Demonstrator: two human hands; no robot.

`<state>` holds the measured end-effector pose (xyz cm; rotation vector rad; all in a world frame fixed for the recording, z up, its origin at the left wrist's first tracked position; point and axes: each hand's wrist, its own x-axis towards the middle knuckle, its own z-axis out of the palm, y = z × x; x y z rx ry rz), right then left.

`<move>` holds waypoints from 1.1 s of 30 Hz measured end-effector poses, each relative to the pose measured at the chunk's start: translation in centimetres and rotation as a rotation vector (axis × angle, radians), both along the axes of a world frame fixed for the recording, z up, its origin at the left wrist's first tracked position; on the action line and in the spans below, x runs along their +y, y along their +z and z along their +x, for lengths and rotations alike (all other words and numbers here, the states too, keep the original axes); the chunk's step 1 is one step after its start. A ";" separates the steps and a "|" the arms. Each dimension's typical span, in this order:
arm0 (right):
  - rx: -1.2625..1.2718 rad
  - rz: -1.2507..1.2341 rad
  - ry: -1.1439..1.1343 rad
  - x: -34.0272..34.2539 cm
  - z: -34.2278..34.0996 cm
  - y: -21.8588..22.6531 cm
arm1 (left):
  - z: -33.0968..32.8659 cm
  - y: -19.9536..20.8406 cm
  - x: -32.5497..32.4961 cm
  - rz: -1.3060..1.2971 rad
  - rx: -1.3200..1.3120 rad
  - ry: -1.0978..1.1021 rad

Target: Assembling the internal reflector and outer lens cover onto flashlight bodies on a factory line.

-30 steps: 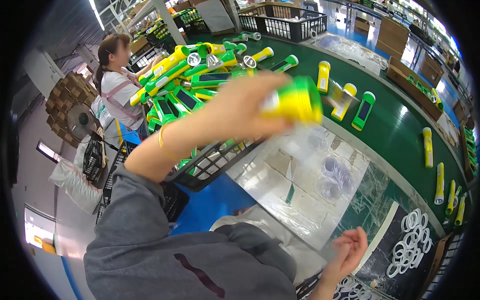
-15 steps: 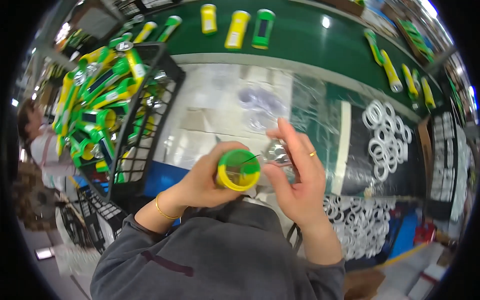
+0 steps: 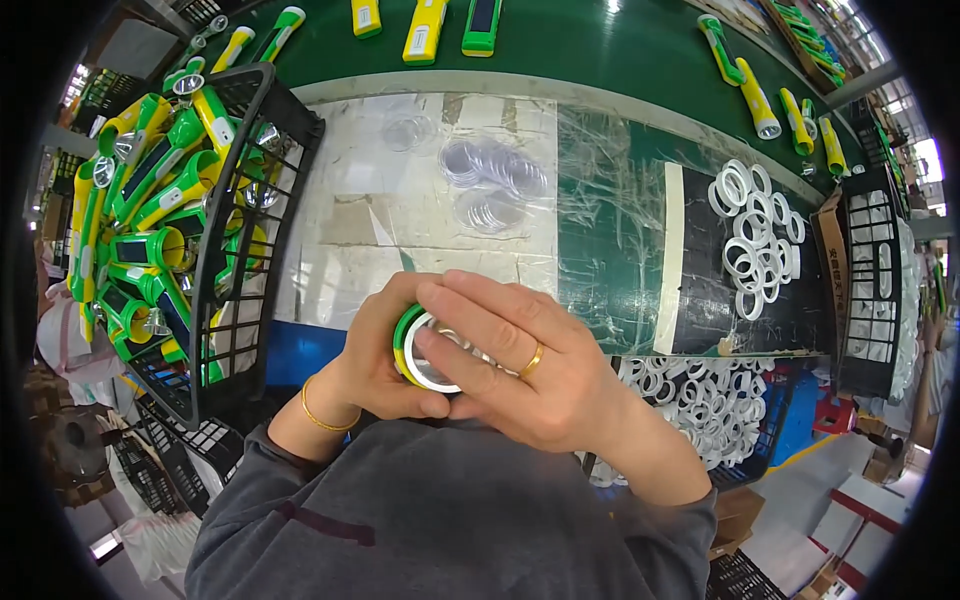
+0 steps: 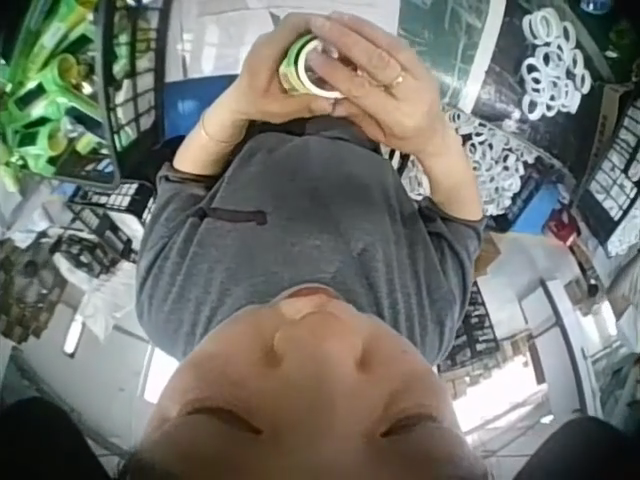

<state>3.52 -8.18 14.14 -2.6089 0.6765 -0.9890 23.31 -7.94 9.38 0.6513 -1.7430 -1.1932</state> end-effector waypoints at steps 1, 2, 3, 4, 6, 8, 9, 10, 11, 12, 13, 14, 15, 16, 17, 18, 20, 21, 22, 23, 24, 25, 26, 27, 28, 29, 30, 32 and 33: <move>0.002 0.029 0.003 0.1 0.0 -0.4 | 0.1 0.1 0.0 -0.035 -0.014 0.017; 0.004 0.058 0.007 0.1 0.0 -0.6 | 0.1 0.1 0.0 -0.033 -0.015 0.017; 0.003 0.059 0.006 0.1 0.1 -0.7 | 0.1 0.2 0.0 -0.036 0.016 0.014; 0.003 0.047 0.003 0.0 0.2 -0.8 | 0.0 0.3 0.0 -0.039 0.048 0.010; 0.005 0.033 -0.010 0.1 0.2 -0.6 | -0.2 -0.3 0.1 -0.026 0.069 -0.009; -0.008 0.071 0.000 0.1 0.2 -0.5 | -0.4 -0.6 0.2 -0.014 0.090 -0.027; -0.008 0.070 -0.006 0.1 0.2 -0.5 | -0.4 -0.7 0.2 -0.015 0.105 -0.033; -0.016 0.074 -0.003 0.2 0.2 -0.5 | -0.5 -0.7 0.2 -0.017 0.120 -0.040; -0.026 0.077 0.000 0.2 0.2 -0.6 | -0.5 -0.7 0.3 -0.016 0.120 -0.046; -0.026 0.077 -0.006 0.4 0.1 -0.8 | -0.4 -0.7 0.4 -0.022 0.111 -0.031; -0.041 0.061 -0.010 0.6 0.0 -1.3 | -0.4 -0.7 0.4 -0.027 0.102 -0.017; -0.055 0.044 -0.015 0.7 -0.1 -1.5 | -0.4 -0.7 0.3 -0.027 0.102 -0.022; -0.056 0.044 -0.019 0.7 -0.3 -1.6 | -0.4 -0.6 0.3 -0.028 0.103 -0.039; -0.068 0.065 -0.005 0.7 -0.5 -1.7 | -0.4 -0.6 0.2 -0.029 0.104 -0.056; -0.081 0.088 0.013 0.8 -0.7 -1.7 | -0.5 -0.6 0.3 -0.028 0.103 -0.057; -0.083 0.089 0.012 0.7 -0.6 -1.7 | -0.7 -0.7 0.4 0.026 0.133 -0.079; -0.122 0.100 0.001 0.4 -0.6 -1.3 | -0.8 -0.8 0.5 0.081 0.163 -0.102; -0.123 0.101 -0.001 0.4 -0.5 -1.3 | -0.8 -0.8 0.5 0.081 0.168 -0.091; -0.114 0.107 -0.006 0.3 -0.3 -1.3 | -0.8 -0.7 0.4 0.080 0.174 -0.080; -0.104 0.113 -0.011 0.2 -0.2 -1.3 | -0.7 -0.8 0.4 0.080 0.173 -0.081; -0.105 0.112 -0.012 0.1 -0.2 -1.3 | -0.6 -0.8 0.5 0.103 0.174 -0.106; -0.095 0.100 -0.004 0.0 -0.3 -1.3 | -0.5 -0.8 0.5 0.127 0.175 -0.132; -0.085 0.088 0.003 0.0 -0.3 -1.3 | -0.4 -0.8 0.4 0.126 0.174 -0.135; -0.086 0.087 0.000 0.0 -0.3 -1.3 | -0.4 -0.7 0.4 0.118 0.165 -0.133; -0.081 0.109 0.008 0.0 -0.2 -1.2 | -0.4 -0.6 0.3 0.108 0.155 -0.131; -0.075 0.131 0.017 0.0 -0.3 -1.1 | -0.5 -0.5 0.3 0.107 0.153 -0.133; -0.077 0.130 0.014 0.0 -0.3 -1.1 | -0.5 -0.2 0.3 0.094 0.151 -0.120; -0.082 0.180 0.041 -0.1 -0.2 -1.0 | -0.6 0.0 0.3 0.081 0.150 -0.111; -0.081 0.180 0.036 -0.1 -0.2 -1.0 | -0.5 0.0 0.2 0.083 0.153 -0.120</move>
